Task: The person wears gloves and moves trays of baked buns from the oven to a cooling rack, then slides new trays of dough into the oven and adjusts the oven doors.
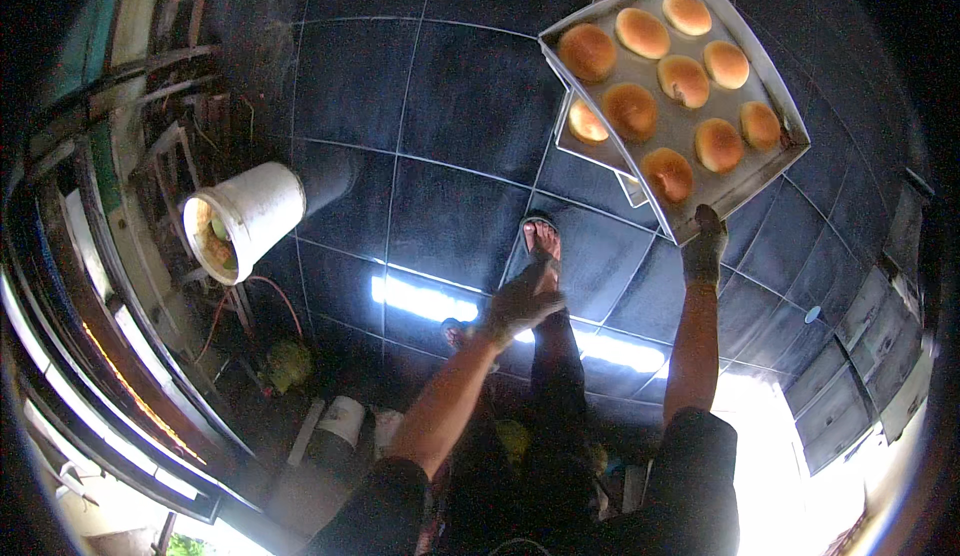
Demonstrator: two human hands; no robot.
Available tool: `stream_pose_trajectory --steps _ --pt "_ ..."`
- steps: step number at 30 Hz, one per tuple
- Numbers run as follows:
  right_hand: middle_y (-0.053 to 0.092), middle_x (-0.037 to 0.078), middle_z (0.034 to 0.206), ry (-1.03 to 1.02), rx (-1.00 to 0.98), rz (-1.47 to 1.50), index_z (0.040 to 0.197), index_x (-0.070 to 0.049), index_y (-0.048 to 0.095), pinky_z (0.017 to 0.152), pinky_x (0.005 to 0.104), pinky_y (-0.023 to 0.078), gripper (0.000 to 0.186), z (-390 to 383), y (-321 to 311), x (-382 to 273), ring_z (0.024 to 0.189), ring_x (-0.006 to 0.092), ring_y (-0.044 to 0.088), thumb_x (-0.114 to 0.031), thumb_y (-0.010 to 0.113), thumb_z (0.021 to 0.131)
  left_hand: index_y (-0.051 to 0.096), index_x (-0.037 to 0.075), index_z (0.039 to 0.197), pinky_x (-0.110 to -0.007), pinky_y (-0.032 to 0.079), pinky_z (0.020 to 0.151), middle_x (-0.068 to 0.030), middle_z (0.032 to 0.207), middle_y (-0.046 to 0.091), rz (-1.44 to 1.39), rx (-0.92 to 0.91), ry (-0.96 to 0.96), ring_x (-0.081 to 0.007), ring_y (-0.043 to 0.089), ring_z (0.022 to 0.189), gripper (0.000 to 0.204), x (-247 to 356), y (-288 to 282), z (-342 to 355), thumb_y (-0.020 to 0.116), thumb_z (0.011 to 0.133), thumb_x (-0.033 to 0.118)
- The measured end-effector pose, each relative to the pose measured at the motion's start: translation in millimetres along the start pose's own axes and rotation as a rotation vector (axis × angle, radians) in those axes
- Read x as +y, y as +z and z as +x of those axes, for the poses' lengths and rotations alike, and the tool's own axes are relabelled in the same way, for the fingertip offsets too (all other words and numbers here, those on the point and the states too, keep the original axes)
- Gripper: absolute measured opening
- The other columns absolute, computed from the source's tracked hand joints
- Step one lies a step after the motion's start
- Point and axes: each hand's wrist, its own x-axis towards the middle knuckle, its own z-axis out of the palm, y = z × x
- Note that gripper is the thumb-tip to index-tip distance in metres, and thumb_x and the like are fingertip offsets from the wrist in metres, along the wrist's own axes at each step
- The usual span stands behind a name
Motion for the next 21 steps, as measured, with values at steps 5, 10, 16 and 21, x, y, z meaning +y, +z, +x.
stream_pose_trajectory --steps 5,10,16,21 --pt "0.062 0.009 0.107 -0.061 0.055 -0.116 0.119 -0.002 0.058 0.087 0.0364 0.049 0.034 30 -21 44 0.099 0.0225 0.059 -0.014 0.061 0.087 0.038 0.007 0.148 -0.039 0.044 0.104 -0.0189 0.135 0.056 0.199 -0.265 -0.409 -0.0322 0.056 0.123 0.077 -118 -40 -105 0.068 0.087 0.044" --pt "0.064 0.008 0.106 -0.143 -0.022 -0.178 0.115 -0.006 0.059 0.083 0.0396 0.052 0.031 43 -23 74 0.100 0.0242 0.062 -0.018 0.063 0.087 0.037 0.006 0.149 -0.040 0.040 0.108 -0.0183 0.141 0.054 0.580 -0.311 -0.569 -0.0323 0.052 0.129 0.081 -118 -84 -149 0.066 0.087 0.049" --pt "0.067 0.008 0.108 0.474 0.013 -0.133 0.118 -0.007 0.061 0.085 0.0398 0.053 0.038 47 -49 71 0.097 0.0276 0.064 -0.028 0.066 0.086 0.055 0.019 0.126 -0.044 0.051 0.093 -0.0197 0.132 0.053 0.530 -0.091 -0.421 -0.0372 0.060 0.113 0.038 -109 -89 -165 0.062 0.091 0.033" --pt "0.066 0.006 0.100 -0.131 -0.233 -0.769 0.109 -0.011 0.063 0.070 0.0365 0.058 0.029 71 -117 126 0.084 0.0237 0.067 -0.027 0.067 0.085 0.056 0.017 0.123 -0.045 0.054 0.084 -0.0215 0.118 0.055 0.402 -0.015 -0.136 -0.0380 0.061 0.105 0.035 -150 -47 -164 0.060 0.089 0.012"
